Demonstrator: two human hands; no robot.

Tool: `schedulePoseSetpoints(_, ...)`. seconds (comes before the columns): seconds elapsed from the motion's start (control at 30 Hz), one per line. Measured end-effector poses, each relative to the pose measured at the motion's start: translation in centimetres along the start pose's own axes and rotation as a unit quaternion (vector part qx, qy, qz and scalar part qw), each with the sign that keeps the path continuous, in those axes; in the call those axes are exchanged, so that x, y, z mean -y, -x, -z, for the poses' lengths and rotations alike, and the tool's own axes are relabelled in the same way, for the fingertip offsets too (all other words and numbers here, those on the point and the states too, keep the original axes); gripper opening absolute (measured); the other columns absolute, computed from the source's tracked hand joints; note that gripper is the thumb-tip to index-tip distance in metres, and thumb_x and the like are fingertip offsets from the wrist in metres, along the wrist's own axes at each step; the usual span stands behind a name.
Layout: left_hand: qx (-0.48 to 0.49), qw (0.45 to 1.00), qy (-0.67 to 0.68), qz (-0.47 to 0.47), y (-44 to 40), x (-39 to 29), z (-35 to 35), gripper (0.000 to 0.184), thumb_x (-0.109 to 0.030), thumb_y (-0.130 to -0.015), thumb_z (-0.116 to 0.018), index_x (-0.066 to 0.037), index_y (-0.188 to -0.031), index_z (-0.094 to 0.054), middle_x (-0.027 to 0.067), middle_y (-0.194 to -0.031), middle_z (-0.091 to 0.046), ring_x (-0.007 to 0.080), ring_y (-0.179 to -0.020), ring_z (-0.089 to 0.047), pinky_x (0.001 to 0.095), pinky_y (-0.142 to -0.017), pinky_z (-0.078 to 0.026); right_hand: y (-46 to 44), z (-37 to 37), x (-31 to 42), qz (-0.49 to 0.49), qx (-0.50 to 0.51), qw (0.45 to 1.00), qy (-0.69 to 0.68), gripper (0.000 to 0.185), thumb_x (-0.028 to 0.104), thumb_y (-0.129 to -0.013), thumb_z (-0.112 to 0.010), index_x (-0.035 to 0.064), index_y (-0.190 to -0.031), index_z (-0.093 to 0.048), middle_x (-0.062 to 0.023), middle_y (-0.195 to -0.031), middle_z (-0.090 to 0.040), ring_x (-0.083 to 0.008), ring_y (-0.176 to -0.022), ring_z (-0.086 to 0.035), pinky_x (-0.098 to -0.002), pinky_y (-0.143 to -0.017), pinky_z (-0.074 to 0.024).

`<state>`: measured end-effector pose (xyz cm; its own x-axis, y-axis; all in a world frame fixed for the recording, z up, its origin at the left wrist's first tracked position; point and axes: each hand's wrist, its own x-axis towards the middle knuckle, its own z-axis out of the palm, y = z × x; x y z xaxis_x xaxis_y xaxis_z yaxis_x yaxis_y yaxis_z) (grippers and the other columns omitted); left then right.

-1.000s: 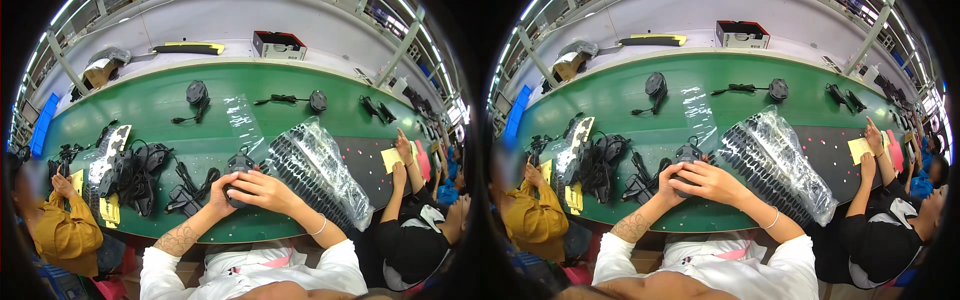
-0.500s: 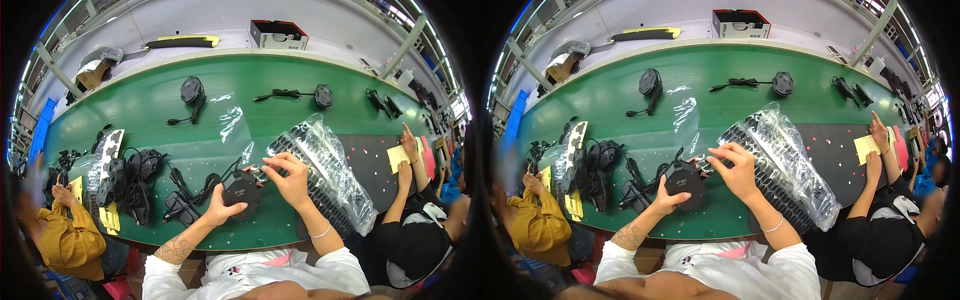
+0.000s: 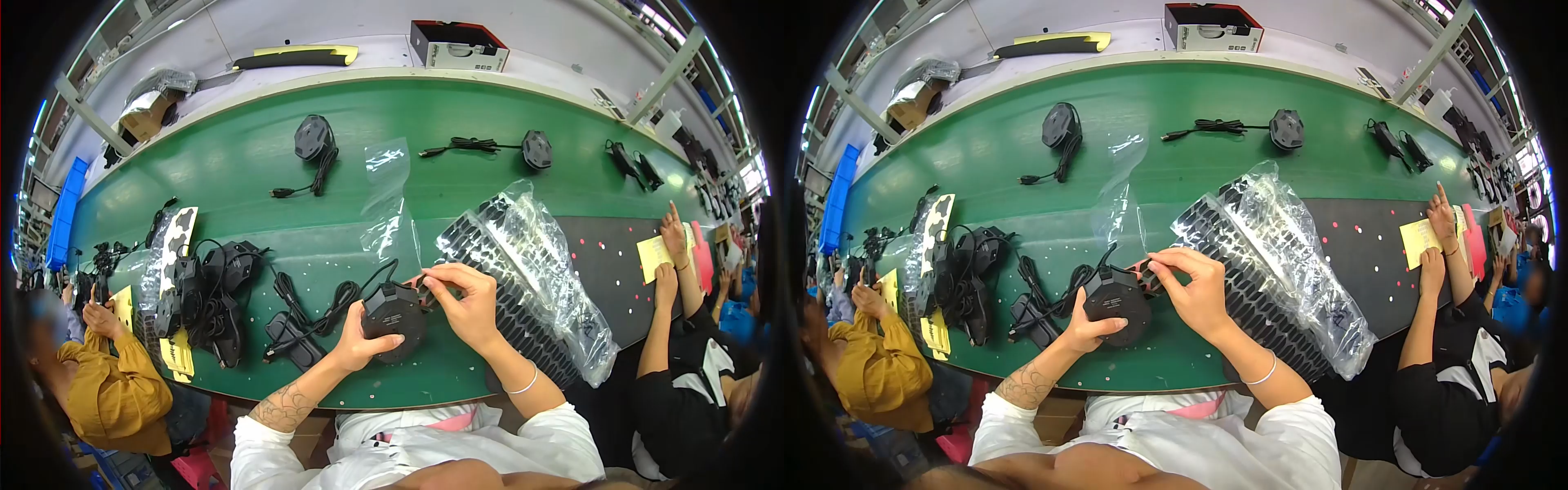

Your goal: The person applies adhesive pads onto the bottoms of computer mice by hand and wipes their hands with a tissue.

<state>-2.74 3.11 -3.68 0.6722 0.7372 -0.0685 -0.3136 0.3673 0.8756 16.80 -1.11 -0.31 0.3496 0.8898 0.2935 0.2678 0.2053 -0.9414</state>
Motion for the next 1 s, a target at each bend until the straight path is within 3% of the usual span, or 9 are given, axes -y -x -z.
schedulePoseSetpoints(0.1, -0.011, 1.0, 0.01, 0.0, -0.2, -0.3, -0.6, 0.045, 0.007, -0.071, -0.066, 0.003, -0.113, -0.052, 0.0117, -0.099, -0.064, 0.0176, -0.084, -0.062, 0.0249, -0.077, -0.05, 0.1, 0.0, 0.3, -0.014, 0.002, 1.0, -0.012, 0.011, -0.001, -0.079, -0.07, -0.0021, -0.09, -0.071, -0.008, -0.093, -0.067, -0.0151, -0.074, -0.06, -0.0224, -0.067, -0.0511)
schedulePoseSetpoints(0.23, -0.033, 0.993, 0.106, 0.043, -0.7, -0.2, -1.3, 0.038, 0.005, -0.072, -0.062, 0.002, -0.109, -0.056, 0.0105, -0.093, -0.065, 0.0167, -0.08, -0.063, 0.0226, -0.072, -0.05, -0.1, -0.5, 0.6, 0.132, -0.048, 0.984, 0.112, 0.006, -0.002, -0.079, -0.068, 0.0004, -0.084, -0.069, -0.0086, -0.103, -0.06, -0.0187, -0.086, -0.06, -0.0244, -0.072, -0.0506)
schedulePoseSetpoints(0.4, -0.059, 0.985, 0.094, 0.13, -0.9, -1.8, -2.4, 0.046, -0.001, -0.071, -0.055, 0.0, -0.117, -0.055, 0.0103, -0.099, -0.066, 0.0171, -0.084, -0.063, 0.0256, -0.075, -0.051, -0.2, -0.6, 2.2, 0.171, -0.027, 0.984, 0.032, 0.005, -0.001, -0.078, -0.067, 0.0029, -0.08, -0.067, -0.0081, -0.107, -0.054, -0.0188, -0.089, -0.056, -0.0251, -0.07, -0.0471)
schedulePoseSetpoints(0.57, -0.02, 0.983, 0.103, 0.153, -0.4, -0.2, -2.5, 0.034, -0.003, -0.074, -0.057, 0.002, -0.108, -0.056, 0.0102, -0.093, -0.065, 0.0146, -0.074, -0.061, 0.0222, -0.066, -0.05, 0.3, -0.5, 2.6, 0.073, 0.097, 0.992, 0.019, 0.004, 0.001, -0.076, -0.068, 0.0031, -0.079, -0.066, -0.0075, -0.104, -0.054, -0.0157, -0.083, -0.052, -0.0246, -0.066, -0.0436)
schedulePoseSetpoints(1.0, -0.009, 0.981, 0.098, 0.168, -0.3, -0.4, -2.5, 0.035, -0.003, -0.074, -0.058, 0.002, -0.108, -0.055, 0.0095, -0.089, -0.064, 0.0132, -0.072, -0.06, 0.0206, -0.062, -0.047, 0.3, -0.6, 2.1, 0.062, 0.107, 0.992, 0.039, 0.003, 0.004, -0.076, -0.069, 0.0037, -0.078, -0.067, -0.0065, -0.099, -0.053, -0.0151, -0.08, -0.049, -0.0241, -0.065, -0.0409)
